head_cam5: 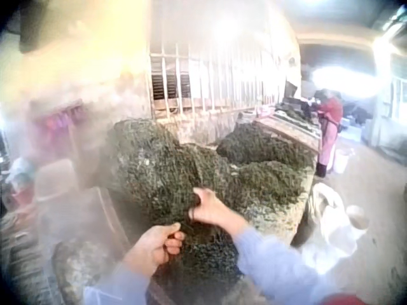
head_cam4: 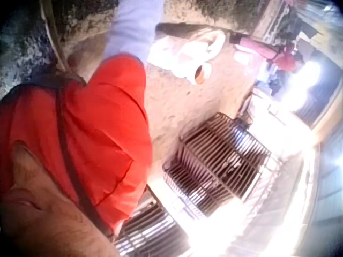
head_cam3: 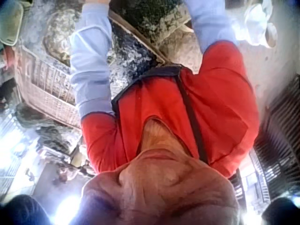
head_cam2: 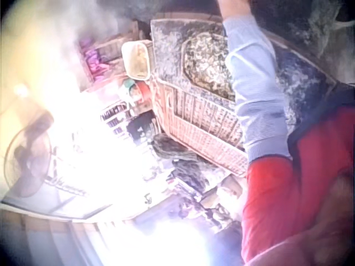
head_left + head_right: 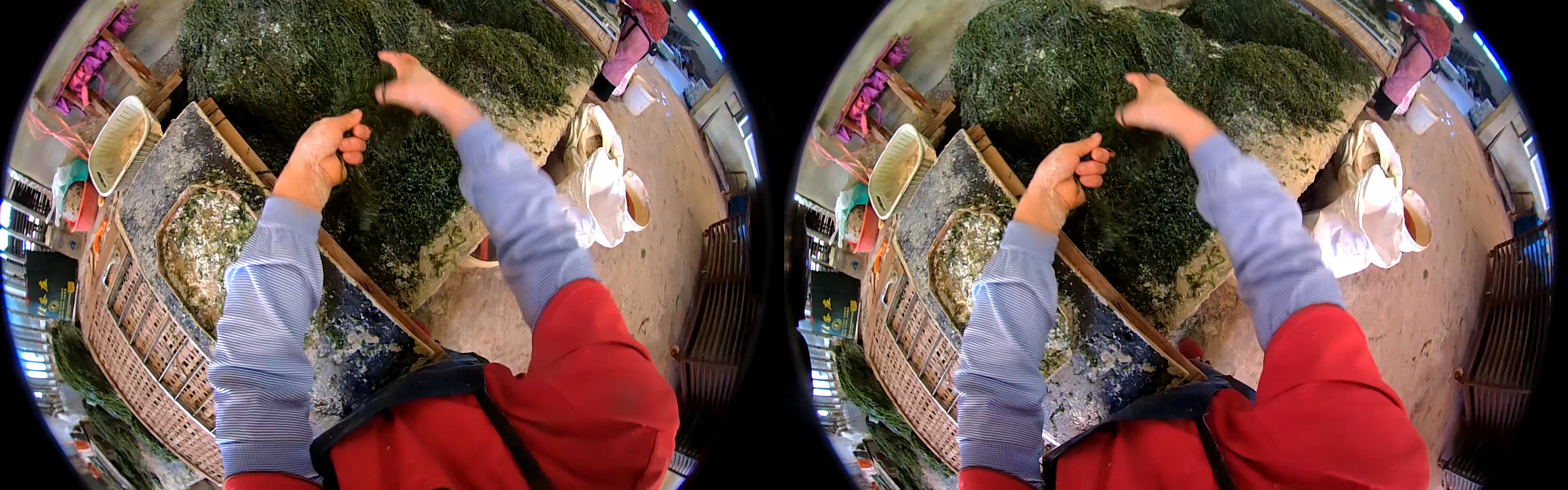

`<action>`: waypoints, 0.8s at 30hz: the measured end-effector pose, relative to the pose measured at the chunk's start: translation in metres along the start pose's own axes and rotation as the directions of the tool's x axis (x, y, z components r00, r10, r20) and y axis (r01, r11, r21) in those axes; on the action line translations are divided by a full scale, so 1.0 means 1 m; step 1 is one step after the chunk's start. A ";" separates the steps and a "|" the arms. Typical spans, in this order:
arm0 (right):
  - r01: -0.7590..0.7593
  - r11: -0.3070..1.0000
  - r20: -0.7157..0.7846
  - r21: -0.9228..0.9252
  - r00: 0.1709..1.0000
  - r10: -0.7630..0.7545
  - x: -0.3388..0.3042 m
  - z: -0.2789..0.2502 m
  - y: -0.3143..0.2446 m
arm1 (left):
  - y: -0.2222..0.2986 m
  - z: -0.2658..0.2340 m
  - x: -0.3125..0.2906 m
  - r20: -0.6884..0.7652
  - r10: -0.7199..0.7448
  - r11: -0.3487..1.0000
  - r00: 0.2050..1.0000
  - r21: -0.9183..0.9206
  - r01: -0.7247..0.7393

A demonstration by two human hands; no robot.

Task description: The person gathers green leafy material from a pile, spreads it on a textured mat, and packs portions into a rectangular mold.

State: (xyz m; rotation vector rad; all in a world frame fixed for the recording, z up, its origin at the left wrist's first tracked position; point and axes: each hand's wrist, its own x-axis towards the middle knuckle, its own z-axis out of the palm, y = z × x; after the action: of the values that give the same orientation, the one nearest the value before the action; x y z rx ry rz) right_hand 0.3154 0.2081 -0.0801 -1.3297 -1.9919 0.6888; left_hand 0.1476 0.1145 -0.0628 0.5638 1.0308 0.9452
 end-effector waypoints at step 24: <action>0.464 0.857 0.625 -0.226 0.744 -0.238 -0.049 0.285 0.011 | 0.211 -0.034 -0.008 0.371 0.188 0.979 0.910 0.002 -0.203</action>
State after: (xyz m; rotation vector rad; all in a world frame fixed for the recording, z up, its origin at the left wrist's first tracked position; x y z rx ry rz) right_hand 0.1229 0.1456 -0.2863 -0.9243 -2.9043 0.5894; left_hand 0.0339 0.2126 0.0897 0.8564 0.6625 0.9487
